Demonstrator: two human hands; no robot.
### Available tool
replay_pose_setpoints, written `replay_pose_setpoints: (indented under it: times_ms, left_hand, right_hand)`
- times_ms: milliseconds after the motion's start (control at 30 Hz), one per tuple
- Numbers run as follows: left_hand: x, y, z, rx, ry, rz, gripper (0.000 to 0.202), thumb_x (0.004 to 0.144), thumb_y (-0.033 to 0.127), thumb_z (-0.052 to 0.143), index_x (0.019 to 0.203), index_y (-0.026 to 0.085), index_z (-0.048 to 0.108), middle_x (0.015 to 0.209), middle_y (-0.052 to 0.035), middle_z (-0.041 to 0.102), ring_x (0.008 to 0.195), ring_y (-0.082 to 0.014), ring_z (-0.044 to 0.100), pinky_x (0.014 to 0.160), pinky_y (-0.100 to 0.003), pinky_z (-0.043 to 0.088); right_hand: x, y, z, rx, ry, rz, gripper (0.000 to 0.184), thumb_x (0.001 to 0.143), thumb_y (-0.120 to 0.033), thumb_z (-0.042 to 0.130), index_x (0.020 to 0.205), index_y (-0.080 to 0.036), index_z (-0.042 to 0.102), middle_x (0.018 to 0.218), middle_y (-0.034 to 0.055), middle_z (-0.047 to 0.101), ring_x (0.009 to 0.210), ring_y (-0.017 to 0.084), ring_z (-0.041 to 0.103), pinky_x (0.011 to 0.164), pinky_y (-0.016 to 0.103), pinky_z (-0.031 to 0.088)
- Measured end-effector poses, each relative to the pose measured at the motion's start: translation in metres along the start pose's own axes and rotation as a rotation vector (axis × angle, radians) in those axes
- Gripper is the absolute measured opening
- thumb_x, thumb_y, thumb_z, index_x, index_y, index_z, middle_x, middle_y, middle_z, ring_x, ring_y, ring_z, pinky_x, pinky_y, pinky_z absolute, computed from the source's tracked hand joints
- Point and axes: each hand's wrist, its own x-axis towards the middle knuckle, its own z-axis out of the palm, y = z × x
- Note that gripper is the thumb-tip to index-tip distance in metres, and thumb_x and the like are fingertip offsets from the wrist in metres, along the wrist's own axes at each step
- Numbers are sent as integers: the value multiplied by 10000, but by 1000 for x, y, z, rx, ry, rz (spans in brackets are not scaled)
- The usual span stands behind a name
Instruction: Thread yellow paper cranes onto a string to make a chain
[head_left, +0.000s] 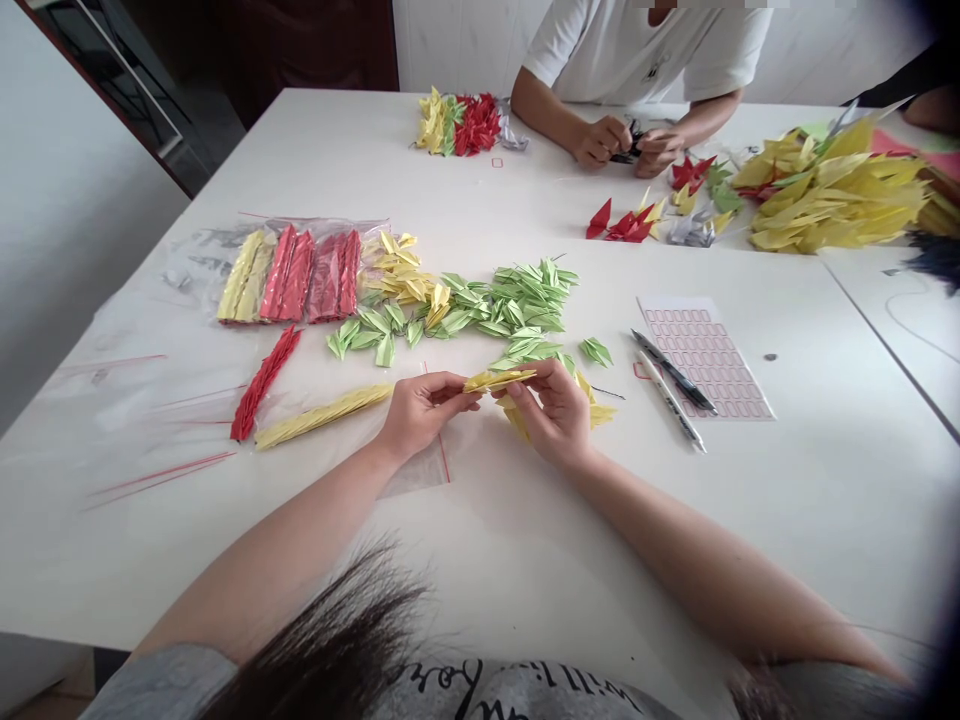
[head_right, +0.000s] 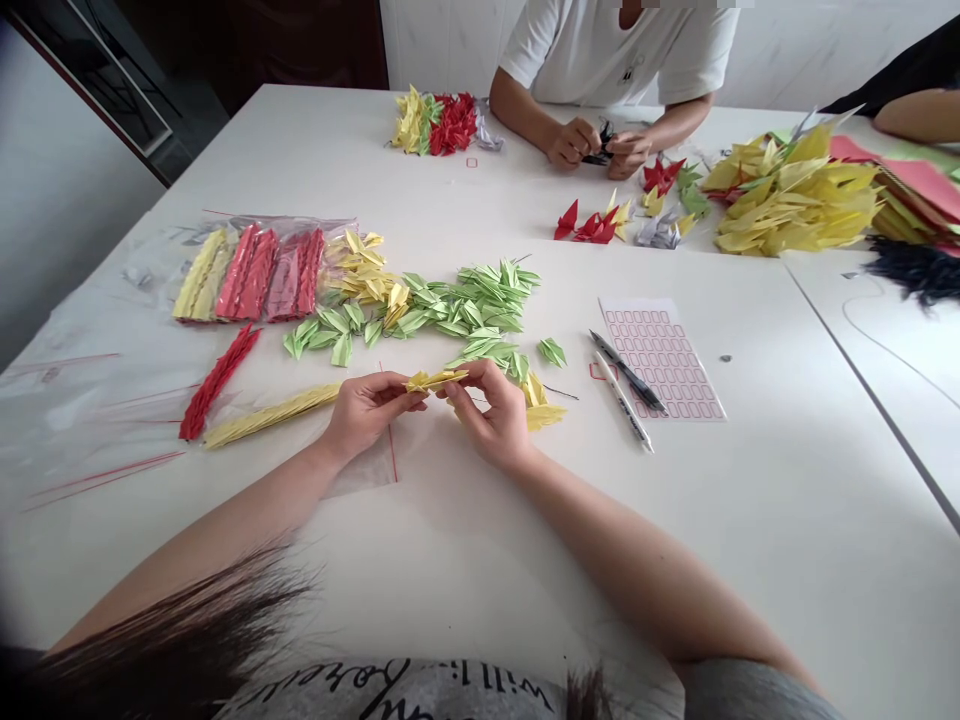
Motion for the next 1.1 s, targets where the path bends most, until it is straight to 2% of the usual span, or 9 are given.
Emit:
replay_pose_setpoints:
  times_ms: [100, 267, 400, 567, 700, 833, 933, 1033, 1100]
  left_hand:
    - [0, 0, -1, 60, -1, 62, 322, 751, 462, 799, 865, 163, 761, 814, -58, 764, 719, -203, 740, 724, -317, 621]
    - [0, 2, -2, 152, -13, 138, 313, 801, 457, 749, 875, 153, 765, 814, -71, 766, 710, -184, 735, 693, -280, 607]
    - [0, 3, -1, 186, -29, 131, 285, 818, 433, 729, 880, 157, 762, 822, -70, 767, 707, -180, 734, 692, -274, 602]
    - [0, 2, 0, 204, -54, 74, 277, 828, 428, 707, 886, 162, 760, 838, -63, 763, 718, -176, 732, 700, -268, 592]
    - [0, 3, 1, 190, -75, 26, 308, 790, 449, 745, 868, 151, 740, 810, -57, 750, 723, -179, 721, 714, -278, 587]
    - [2, 7, 0, 116, -107, -28, 389, 778, 509, 749, 873, 138, 685, 825, -65, 734, 732, -173, 704, 713, -284, 580]
    - [4, 12, -4, 33, -123, -77, 436, 805, 567, 704, 832, 136, 646, 783, -63, 717, 675, -154, 685, 674, -274, 569]
    - [7, 15, -6, 5, -138, -106, 458, 796, 585, 706, 764, 135, 628, 714, -50, 693, 614, -135, 652, 631, -258, 548]
    - [8, 17, -8, -12, -156, -127, 459, 787, 581, 717, 732, 135, 623, 684, -42, 680, 588, -123, 631, 614, -248, 535]
  right_hand:
    - [1, -2, -2, -58, -12, -89, 75, 979, -292, 555, 1029, -237, 568, 859, 47, 685, 765, 193, 689, 694, 368, 571]
    - [3, -4, -4, -86, -38, -254, 114, 961, -182, 554, 1055, -232, 595, 867, 51, 693, 767, 190, 689, 686, 358, 564]
    - [5, -6, -5, -102, -44, -345, 181, 929, -112, 570, 1045, -243, 614, 912, 59, 689, 842, 201, 684, 696, 346, 556]
    - [9, -10, -6, -192, -49, -356, 147, 913, -124, 590, 999, -240, 620, 895, 50, 666, 814, 194, 647, 700, 342, 520]
    - [10, -10, -6, -243, -44, -197, 53, 920, -199, 596, 873, -224, 593, 804, 26, 610, 743, 176, 580, 678, 327, 470]
    - [11, -9, -6, -124, -57, 131, 181, 920, -355, 602, 823, -205, 569, 764, 20, 578, 723, 169, 550, 684, 319, 445]
    - [12, -13, -5, 2, -83, 341, 314, 882, -493, 627, 790, -197, 576, 699, 4, 556, 643, 145, 509, 598, 282, 400]
    - [15, -18, -3, 74, -78, 476, 425, 830, -589, 642, 705, -190, 570, 630, -7, 534, 535, 110, 425, 502, 259, 327]
    - [16, -21, -2, 89, -45, 508, 454, 805, -605, 653, 652, -187, 565, 611, -2, 536, 525, 106, 418, 492, 255, 315]
